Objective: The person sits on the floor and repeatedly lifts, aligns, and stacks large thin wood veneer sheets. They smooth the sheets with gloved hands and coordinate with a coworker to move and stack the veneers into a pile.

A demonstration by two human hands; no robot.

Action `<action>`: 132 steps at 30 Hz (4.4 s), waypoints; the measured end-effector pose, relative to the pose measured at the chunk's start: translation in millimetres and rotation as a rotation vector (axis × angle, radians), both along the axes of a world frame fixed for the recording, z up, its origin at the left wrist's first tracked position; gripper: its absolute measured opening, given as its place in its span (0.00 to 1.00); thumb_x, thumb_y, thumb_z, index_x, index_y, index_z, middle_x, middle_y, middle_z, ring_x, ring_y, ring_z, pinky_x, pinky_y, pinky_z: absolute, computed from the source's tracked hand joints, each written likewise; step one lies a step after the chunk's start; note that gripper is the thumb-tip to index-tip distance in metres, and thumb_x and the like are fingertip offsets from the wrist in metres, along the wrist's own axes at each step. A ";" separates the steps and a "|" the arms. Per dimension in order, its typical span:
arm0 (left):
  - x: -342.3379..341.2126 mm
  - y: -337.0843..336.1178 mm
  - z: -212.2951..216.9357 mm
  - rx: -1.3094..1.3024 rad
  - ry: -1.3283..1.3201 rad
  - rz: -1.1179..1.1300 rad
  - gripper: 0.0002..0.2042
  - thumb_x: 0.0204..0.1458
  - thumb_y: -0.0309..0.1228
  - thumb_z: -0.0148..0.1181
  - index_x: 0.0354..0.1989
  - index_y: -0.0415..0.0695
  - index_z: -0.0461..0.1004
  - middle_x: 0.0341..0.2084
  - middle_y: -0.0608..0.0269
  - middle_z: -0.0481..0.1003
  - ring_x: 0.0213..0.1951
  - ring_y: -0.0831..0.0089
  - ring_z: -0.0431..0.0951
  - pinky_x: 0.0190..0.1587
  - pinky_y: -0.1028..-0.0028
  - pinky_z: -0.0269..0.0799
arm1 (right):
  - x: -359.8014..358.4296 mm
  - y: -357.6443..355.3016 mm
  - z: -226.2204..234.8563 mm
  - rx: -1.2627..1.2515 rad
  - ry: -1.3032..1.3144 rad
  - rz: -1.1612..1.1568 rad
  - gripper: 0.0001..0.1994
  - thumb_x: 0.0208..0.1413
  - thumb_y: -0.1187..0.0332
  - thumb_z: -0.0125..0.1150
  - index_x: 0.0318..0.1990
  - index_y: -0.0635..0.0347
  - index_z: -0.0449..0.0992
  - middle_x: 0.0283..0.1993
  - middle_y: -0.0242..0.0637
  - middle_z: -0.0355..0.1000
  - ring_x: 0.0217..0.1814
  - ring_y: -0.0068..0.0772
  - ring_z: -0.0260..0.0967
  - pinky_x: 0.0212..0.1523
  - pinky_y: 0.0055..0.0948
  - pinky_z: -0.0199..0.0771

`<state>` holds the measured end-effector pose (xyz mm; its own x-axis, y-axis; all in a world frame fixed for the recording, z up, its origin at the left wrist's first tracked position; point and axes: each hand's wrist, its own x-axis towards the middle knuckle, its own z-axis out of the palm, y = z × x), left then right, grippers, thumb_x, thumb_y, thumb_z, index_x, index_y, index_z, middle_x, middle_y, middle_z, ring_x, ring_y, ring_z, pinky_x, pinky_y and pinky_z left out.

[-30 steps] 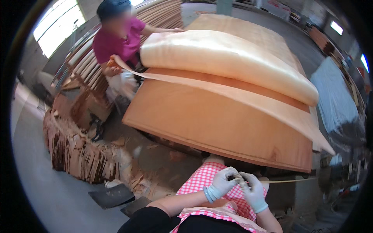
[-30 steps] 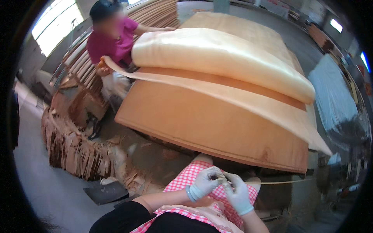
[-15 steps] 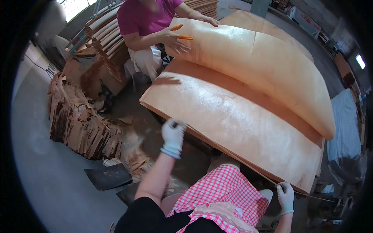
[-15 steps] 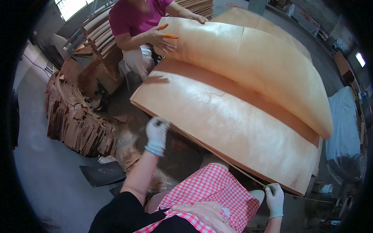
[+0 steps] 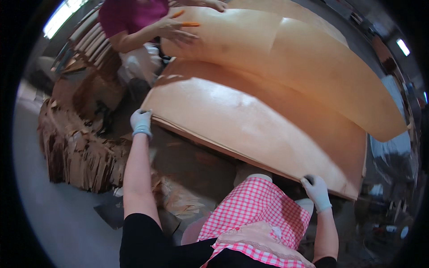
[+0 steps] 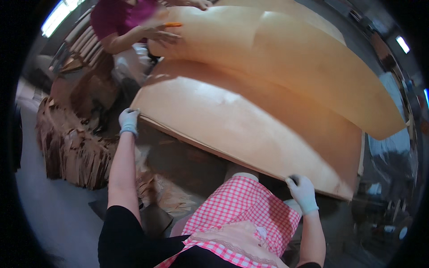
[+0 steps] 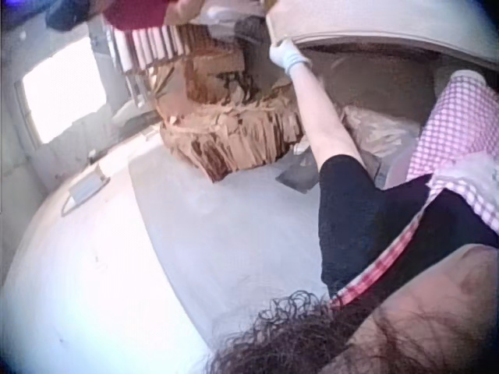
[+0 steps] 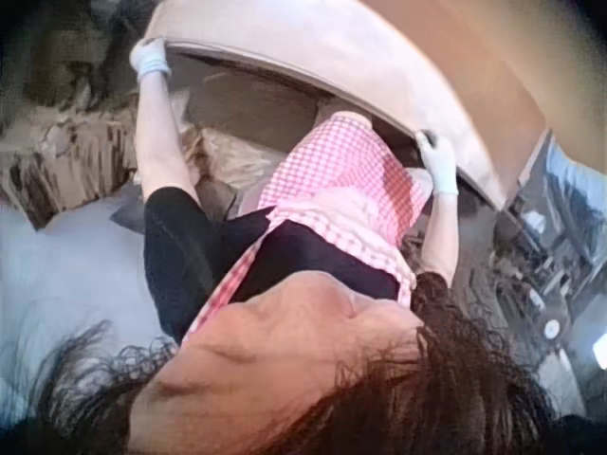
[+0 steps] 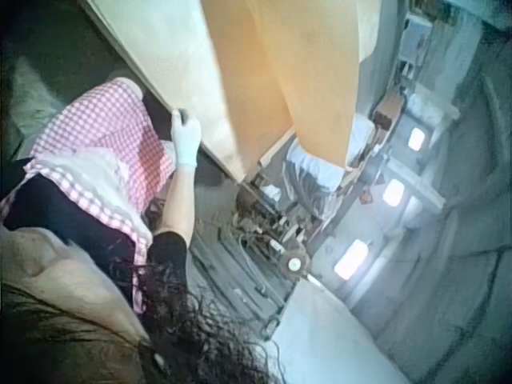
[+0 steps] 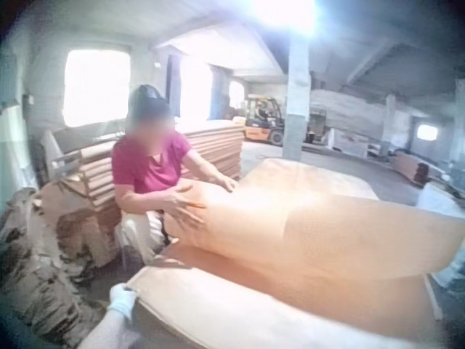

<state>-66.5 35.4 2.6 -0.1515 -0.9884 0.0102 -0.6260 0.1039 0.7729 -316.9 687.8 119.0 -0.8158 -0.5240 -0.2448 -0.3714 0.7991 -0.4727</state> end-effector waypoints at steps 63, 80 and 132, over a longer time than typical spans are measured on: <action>-164.0 609.1 99.6 -0.173 0.342 -1.462 0.15 0.47 0.34 0.74 0.41 0.42 0.80 0.38 0.53 0.80 0.42 0.55 0.80 0.46 0.60 0.78 | 52.1 144.3 1.2 -1.019 -0.344 -0.470 0.08 0.62 0.76 0.58 0.48 0.64 0.74 0.44 0.32 0.72 0.43 0.22 0.69 0.49 0.24 0.72; -70.8 274.5 26.3 0.200 0.586 -0.218 0.03 0.50 0.18 0.66 0.29 0.39 0.80 0.25 0.68 0.79 0.29 0.79 0.75 0.35 0.75 0.73 | -0.3 97.0 -26.7 -0.272 -0.138 -0.104 0.09 0.60 0.69 0.62 0.38 0.69 0.81 0.33 0.43 0.80 0.36 0.32 0.77 0.41 0.32 0.76; -117.5 197.9 16.9 -0.753 -0.637 -0.428 0.31 0.55 0.41 0.60 0.66 0.37 0.67 0.67 0.40 0.65 0.67 0.50 0.65 0.70 0.51 0.56 | -59.0 73.5 -58.7 0.260 -0.111 -0.220 0.22 0.49 0.47 0.67 0.37 0.59 0.84 0.41 0.51 0.81 0.49 0.51 0.78 0.52 0.45 0.77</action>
